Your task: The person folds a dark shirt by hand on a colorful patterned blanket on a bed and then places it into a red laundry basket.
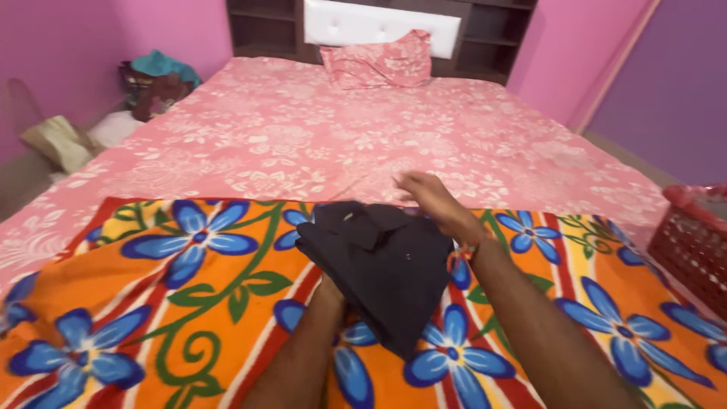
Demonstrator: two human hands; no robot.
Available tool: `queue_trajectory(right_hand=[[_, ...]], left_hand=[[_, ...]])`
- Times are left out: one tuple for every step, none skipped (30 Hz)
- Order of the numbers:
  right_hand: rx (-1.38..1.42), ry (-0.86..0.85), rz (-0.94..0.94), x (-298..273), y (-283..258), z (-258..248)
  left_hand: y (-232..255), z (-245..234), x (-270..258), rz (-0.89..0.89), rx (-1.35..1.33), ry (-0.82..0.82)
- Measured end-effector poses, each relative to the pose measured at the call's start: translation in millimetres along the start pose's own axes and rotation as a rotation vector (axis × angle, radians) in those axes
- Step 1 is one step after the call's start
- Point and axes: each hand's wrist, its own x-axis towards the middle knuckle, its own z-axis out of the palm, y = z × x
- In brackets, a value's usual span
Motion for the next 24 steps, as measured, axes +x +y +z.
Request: queue_trajectory(right_hand=[[-0.133, 0.088, 0.021, 4.0, 27.8, -1.3], [-0.153, 0.099, -0.061, 5.7, 55.1, -1.3], [-0.173, 0.109, -0.143, 6.4, 78.7, 0.3], [-0.233, 0.073, -0.088, 2.3, 97.4, -0.2], [-0.293, 0.037, -0.031, 2.0, 107.0, 0.5], [-0.329, 0.037, 0.03, -1.9, 112.6, 0.7], [-0.365, 0.036, 0.092, -11.8, 116.8, 1.7], [-0.407, 0.031, 0.154, -19.6, 116.5, 1.8], [-0.386, 0.036, 0.153, -21.7, 112.9, 2.1], [-0.363, 0.038, 0.144, -17.9, 107.9, 4.2], [-0.339, 0.04, 0.134, -14.9, 103.6, 4.4], [-0.434, -0.007, 0.17, -10.8, 98.7, 4.4], [-0.529, -0.055, 0.205, -3.7, 91.5, -0.2], [-0.618, -0.101, 0.24, 3.4, 86.7, -0.2], [-0.553, -0.126, 0.277, 10.5, 83.5, 3.0], [-0.493, -0.147, 0.321, 14.3, 81.2, 2.0], [-0.433, -0.168, 0.364, 16.2, 80.6, 3.3], [-0.432, -0.176, 0.348, 16.1, 79.9, 4.1], [-0.432, -0.185, 0.332, 14.9, 78.4, 4.4], [-0.429, -0.196, 0.312, 15.7, 74.5, 7.2], [-0.403, -0.217, 0.358, 15.5, 68.6, 8.2], [-0.378, -0.236, 0.408, 10.7, 62.0, 5.7], [-0.353, -0.255, 0.459, 4.7, 54.7, 4.8], [-0.296, -0.263, 0.48, -0.9, 46.2, 5.2]], left_hand=[[1.2, -10.1, -3.3, 0.004, 0.021, 0.034], [0.6, -17.1, -5.0, 0.009, 0.043, 0.072], [1.5, -21.5, -4.9, 0.016, 0.068, 0.106], [8.8, -28.0, -5.0, 0.031, 0.101, 0.143], [21.6, -37.0, -5.7, 0.044, 0.126, 0.183], [31.1, -46.0, -7.3, 0.055, 0.152, 0.225], [46.2, -61.3, -13.2, 0.064, 0.176, 0.271], [59.2, -76.5, -20.6, 0.047, 0.171, 0.29], [69.5, -92.4, -30.2, 0.022, 0.151, 0.304], [79.7, -106.9, -39.1, -0.006, 0.129, 0.304], [80.3, -115.5, -44.2, 0.003, 0.097, 0.263], [78.7, -126.6, -53.4, 0.011, 0.069, 0.23], [75.4, -135.4, -60.7, 0.02, 0.042, 0.198], [70.1, -140.4, -64.6, 0.087, 0.122, 0.146], [63.0, -142.4, -65.2, 0.151, 0.202, 0.093], [56.6, -141.9, -61.9, 0.21, 0.279, 0.031], [53.3, -141.7, -58.5, 0.238, 0.365, 0.096], [48.3, -139.4, -54.7, 0.268, 0.446, 0.161], [43.8, -137.2, -51.9, 0.296, 0.527, 0.227], [43.6, -136.7, -50.3, 0.315, 0.462, 0.236], [45.1, -137.2, -48.6, 0.334, 0.396, 0.246], [44.2, -139.3, -47.4, 0.349, 0.329, 0.253], [45.3, -144.8, -47.3, 0.422, 0.228, 0.275], [50.6, -150.3, -44.2, 0.497, 0.132, 0.291]])
